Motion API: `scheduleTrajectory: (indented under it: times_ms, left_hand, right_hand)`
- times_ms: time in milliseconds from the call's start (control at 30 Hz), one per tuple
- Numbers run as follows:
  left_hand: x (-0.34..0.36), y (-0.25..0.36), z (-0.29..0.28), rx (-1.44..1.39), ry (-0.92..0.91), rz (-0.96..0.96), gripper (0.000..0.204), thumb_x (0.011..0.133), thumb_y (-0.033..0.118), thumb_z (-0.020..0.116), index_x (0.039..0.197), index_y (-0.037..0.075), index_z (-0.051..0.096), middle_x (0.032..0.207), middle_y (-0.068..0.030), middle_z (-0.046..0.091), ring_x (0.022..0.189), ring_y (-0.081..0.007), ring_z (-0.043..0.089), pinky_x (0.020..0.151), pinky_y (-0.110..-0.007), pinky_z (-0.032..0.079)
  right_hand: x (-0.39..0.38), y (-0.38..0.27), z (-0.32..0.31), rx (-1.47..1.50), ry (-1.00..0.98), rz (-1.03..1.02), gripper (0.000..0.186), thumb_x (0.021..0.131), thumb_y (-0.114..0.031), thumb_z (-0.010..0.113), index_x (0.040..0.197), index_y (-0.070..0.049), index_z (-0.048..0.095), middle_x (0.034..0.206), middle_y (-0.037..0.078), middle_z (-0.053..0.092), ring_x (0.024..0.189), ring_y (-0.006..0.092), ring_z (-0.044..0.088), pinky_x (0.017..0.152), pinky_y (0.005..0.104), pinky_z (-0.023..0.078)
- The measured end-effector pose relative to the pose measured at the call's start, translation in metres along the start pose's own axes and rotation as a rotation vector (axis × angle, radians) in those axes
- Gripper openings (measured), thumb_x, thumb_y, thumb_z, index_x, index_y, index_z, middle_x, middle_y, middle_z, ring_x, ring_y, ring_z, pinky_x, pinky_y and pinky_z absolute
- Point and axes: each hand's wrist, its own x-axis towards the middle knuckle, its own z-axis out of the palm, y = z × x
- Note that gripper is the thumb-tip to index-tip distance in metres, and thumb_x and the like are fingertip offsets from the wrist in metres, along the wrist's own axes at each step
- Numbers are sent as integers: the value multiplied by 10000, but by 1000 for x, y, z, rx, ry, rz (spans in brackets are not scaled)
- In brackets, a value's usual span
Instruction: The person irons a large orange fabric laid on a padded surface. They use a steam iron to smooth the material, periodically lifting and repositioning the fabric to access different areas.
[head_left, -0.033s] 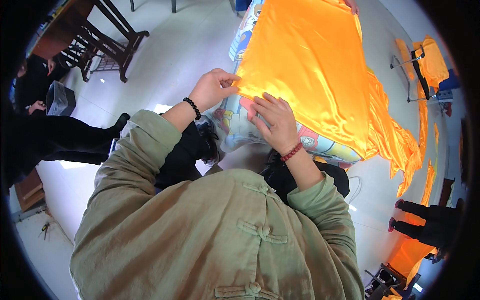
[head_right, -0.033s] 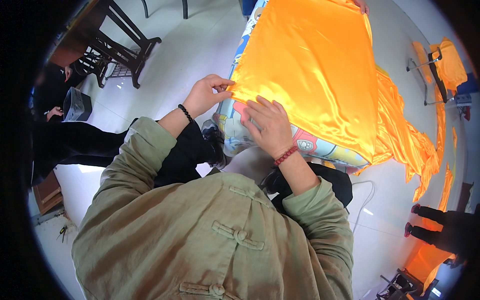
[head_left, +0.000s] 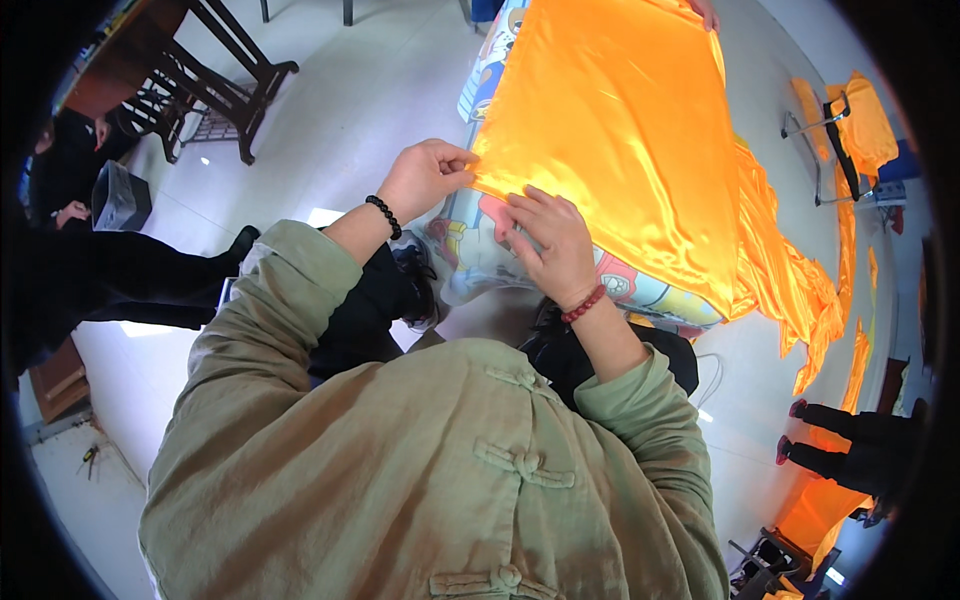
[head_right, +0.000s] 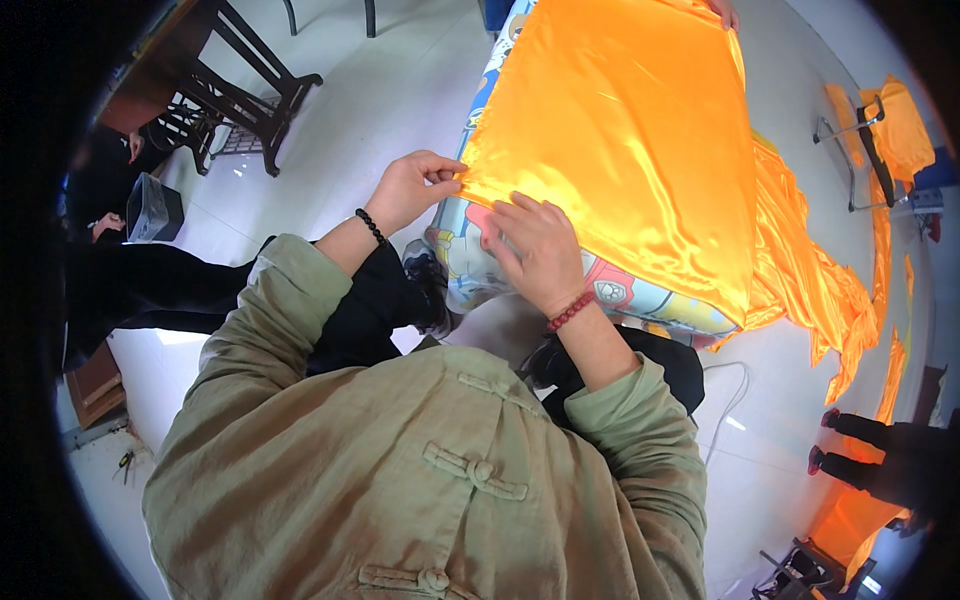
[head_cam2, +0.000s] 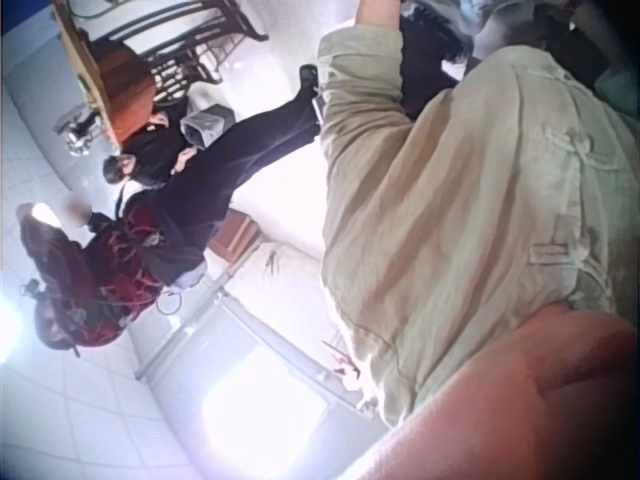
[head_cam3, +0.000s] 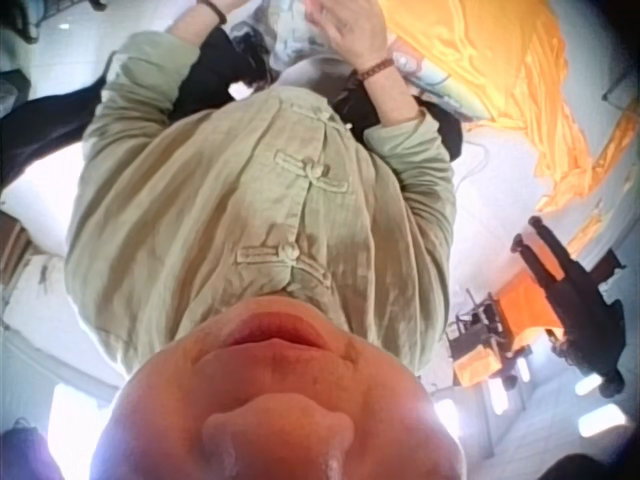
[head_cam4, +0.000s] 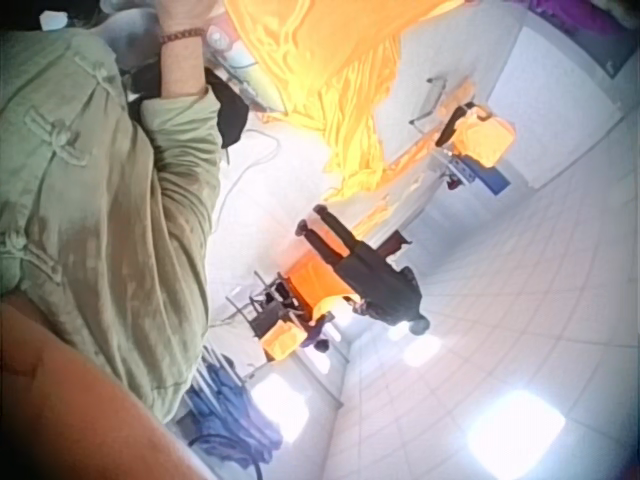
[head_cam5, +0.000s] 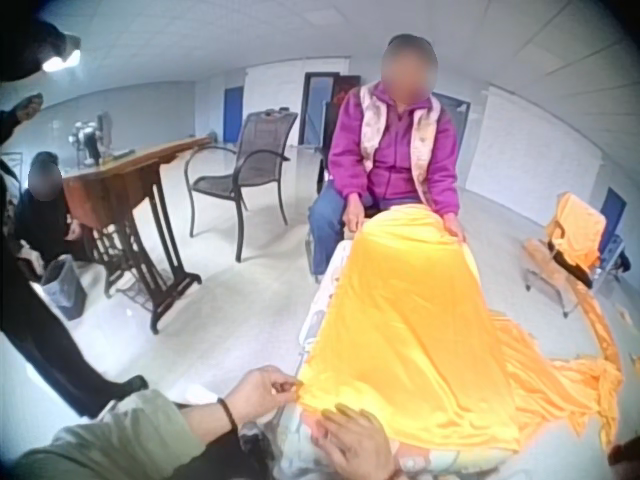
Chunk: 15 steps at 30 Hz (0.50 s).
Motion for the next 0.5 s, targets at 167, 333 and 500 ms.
scheduleTrajectory:
  times_ms: [167, 333, 500]
  left_hand:
    - [2, 3, -1, -10, 53, -9, 122, 861, 95, 709, 950, 15, 732, 809, -48, 636, 702, -124, 563, 687, -269, 495]
    - [4, 10, -4, 36, 77, 32, 108, 884, 97, 680, 930, 0, 682, 843, -59, 636, 743, -151, 575, 700, -293, 492]
    - [13, 17, -10, 94, 81, 77, 102, 895, 100, 662, 937, 8, 653, 882, -71, 636, 801, -175, 594, 740, -309, 495]
  right_hand:
    - [33, 8, -4, 105, -67, 196, 315, 802, -128, 735, 1108, -67, 693, 1107, 126, 682, 1079, 319, 608, 947, 356, 474]
    - [71, 19, 16, -111, -29, -77, 447, 757, -188, 768, 1190, -129, 670, 1311, 135, 572, 1225, 336, 511, 1016, 423, 417]
    - [86, 35, 30, -108, -82, -80, 302, 756, -222, 776, 1054, -182, 746, 1336, 106, 570, 1311, 305, 457, 1095, 479, 308]
